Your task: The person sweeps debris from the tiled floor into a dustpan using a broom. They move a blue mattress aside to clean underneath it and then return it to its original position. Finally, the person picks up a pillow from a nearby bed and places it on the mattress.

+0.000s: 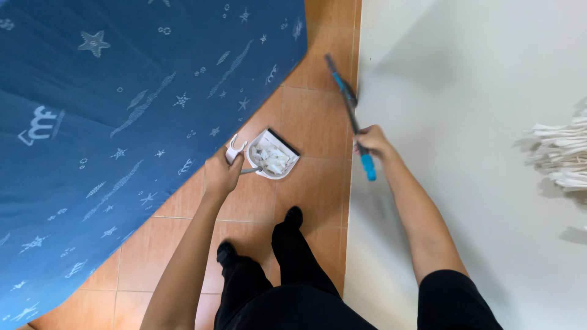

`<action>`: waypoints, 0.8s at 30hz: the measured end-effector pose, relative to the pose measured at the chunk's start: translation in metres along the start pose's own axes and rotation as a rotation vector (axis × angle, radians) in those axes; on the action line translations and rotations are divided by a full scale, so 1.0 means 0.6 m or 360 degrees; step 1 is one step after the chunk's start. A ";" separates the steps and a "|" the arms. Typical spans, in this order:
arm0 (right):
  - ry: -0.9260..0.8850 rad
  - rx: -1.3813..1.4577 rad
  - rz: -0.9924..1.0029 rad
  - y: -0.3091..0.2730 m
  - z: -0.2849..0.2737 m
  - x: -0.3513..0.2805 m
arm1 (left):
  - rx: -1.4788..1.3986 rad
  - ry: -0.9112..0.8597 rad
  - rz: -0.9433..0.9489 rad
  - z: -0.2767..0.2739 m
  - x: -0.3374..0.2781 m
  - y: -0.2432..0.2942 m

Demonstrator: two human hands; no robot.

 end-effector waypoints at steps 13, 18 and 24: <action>-0.0103 -0.0015 0.0185 -0.004 -0.103 -0.364 | 0.0025 -0.0166 0.0282 0.108 0.114 0.068; 0.0218 0.0046 0.0227 0.056 -0.020 -0.476 | 0.0133 -0.0363 0.0513 0.098 0.146 0.080; 0.0425 0.0319 0.0200 0.183 0.254 -0.409 | -0.0025 -0.0597 0.0808 0.101 0.171 0.057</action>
Point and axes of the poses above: each hand's wrist, its own x-axis towards the middle knuckle, its own z-axis out of the palm, y = z × x, the point moved 3 cm from there along x, towards the middle knuckle
